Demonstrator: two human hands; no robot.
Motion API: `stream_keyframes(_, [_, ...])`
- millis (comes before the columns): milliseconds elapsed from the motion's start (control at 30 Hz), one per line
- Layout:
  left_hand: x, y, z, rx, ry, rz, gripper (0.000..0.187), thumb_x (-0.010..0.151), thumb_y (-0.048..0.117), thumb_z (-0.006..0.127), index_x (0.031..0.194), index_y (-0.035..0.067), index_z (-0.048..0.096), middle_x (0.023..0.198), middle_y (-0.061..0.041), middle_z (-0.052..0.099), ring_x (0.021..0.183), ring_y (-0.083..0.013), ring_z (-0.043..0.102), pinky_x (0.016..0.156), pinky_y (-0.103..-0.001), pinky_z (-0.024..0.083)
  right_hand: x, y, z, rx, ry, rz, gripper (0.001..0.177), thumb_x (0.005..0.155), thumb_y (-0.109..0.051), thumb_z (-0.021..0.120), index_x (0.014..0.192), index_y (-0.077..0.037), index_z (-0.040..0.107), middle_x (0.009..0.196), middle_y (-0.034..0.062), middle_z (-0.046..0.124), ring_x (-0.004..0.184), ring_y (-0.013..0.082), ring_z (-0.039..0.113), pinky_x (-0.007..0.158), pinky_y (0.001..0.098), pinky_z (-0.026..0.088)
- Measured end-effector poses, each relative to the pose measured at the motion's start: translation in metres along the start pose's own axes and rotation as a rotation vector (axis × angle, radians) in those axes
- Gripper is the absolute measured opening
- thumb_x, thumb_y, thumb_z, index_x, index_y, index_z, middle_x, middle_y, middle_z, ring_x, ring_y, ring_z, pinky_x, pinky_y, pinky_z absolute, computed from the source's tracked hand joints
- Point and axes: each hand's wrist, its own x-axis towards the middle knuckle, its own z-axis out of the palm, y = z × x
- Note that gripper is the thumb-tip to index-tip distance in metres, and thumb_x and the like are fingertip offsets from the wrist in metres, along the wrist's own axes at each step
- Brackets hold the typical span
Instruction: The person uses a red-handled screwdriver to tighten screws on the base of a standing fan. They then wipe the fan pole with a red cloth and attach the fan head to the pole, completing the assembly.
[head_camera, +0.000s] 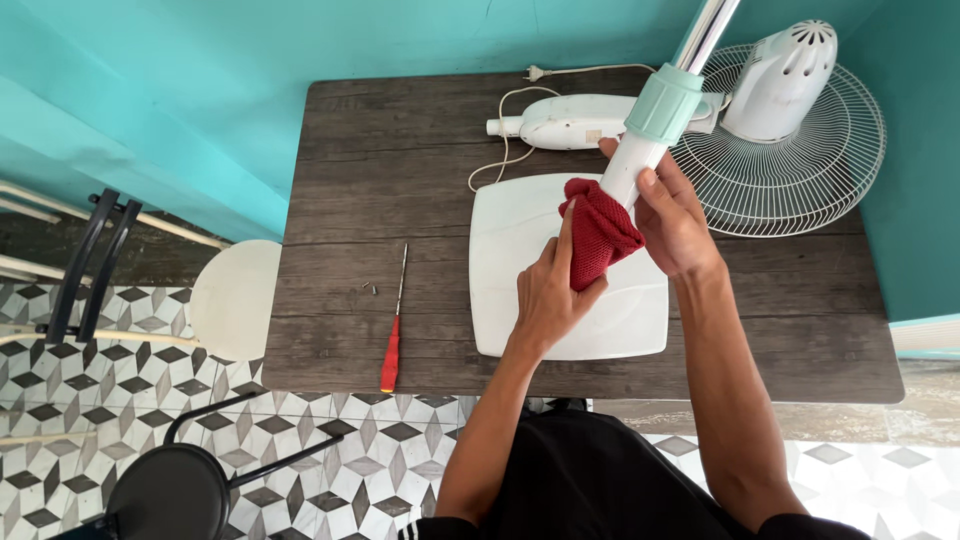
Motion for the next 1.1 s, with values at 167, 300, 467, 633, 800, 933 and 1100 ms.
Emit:
stream_keyframes(167, [0.008,0.008,-0.004,-0.02,0.036,0.029,0.107,0.077,0.022,0.083,0.162,0.005,0.021,0.106,-0.02,0.071,0.081,-0.0328,0.076,0.067,-0.039,0.063,-0.006,-0.001,0.01,-0.055,-0.053,-0.01,0.07,0.101,-0.036,0.059,0.158,-0.005,0.03,0.158,0.0133,0.046,0.136,0.0257,0.053,0.113,0.0464,0.049])
stream_keyframes(300, [0.019,0.016,-0.008,-0.037,0.04,0.072,0.107,0.077,0.022,0.084,0.162,0.004,0.022,0.112,-0.022,0.072,0.085,-0.0322,0.077,0.071,-0.038,0.064,-0.014,-0.003,0.015,-0.097,-0.106,-0.016,0.065,0.108,-0.032,0.054,0.161,-0.002,0.033,0.151,0.0204,0.054,0.141,0.0291,0.054,0.119,0.0464,0.047])
stream_keyframes(467, [0.032,0.028,-0.016,-0.088,0.026,0.057,0.103,0.076,0.02,0.082,0.161,0.002,0.026,0.111,-0.021,0.073,0.085,-0.0313,0.078,0.074,-0.037,0.064,-0.015,-0.006,0.014,-0.132,-0.075,-0.03,0.068,0.108,-0.042,0.046,0.161,-0.003,0.027,0.161,0.018,0.041,0.148,0.0296,0.042,0.124,0.0464,0.035])
stream_keyframes(633, [0.051,0.039,-0.018,-0.358,0.215,0.039,0.083,0.085,0.015,0.083,0.153,-0.001,0.038,0.117,-0.022,0.075,0.102,-0.0317,0.079,0.091,-0.038,0.064,-0.023,0.021,0.006,-0.184,-0.057,-0.211,0.077,0.11,-0.056,0.033,0.165,-0.003,0.023,0.167,0.022,0.036,0.157,0.0323,0.034,0.131,0.0461,0.026])
stream_keyframes(800, [0.078,0.039,-0.025,-0.528,0.492,0.036,0.07,0.089,0.008,0.08,0.147,-0.001,0.041,0.116,-0.015,0.07,0.102,-0.0244,0.073,0.095,-0.038,0.061,-0.049,0.074,0.01,-0.575,0.203,-0.26,0.078,0.112,-0.051,0.045,0.165,0.001,0.023,0.169,0.0259,0.034,0.158,0.0339,0.033,0.128,0.0471,0.03])
stream_keyframes(933, [0.083,0.037,-0.028,-0.499,0.565,0.018,0.073,0.086,0.008,0.079,0.146,-0.001,0.038,0.121,-0.011,0.062,0.102,-0.0205,0.068,0.094,-0.038,0.059,-0.057,0.102,0.01,-0.409,0.099,-0.043,0.098,0.1,-0.05,0.06,0.164,0.0,0.005,0.152,0.026,0.043,0.128,0.0288,0.054,0.098,0.0386,0.054])
stream_keyframes(1100, [0.083,0.031,-0.03,-0.528,0.499,-0.033,0.062,0.084,0.006,0.081,0.136,-0.002,0.048,0.118,-0.012,0.063,0.103,-0.0221,0.069,0.094,-0.039,0.06,-0.052,0.107,0.013,-0.33,0.107,-0.199,0.139,0.073,-0.076,0.066,0.164,-0.004,-0.01,0.153,0.0218,0.044,0.105,0.0246,0.069,0.073,0.0324,0.061])
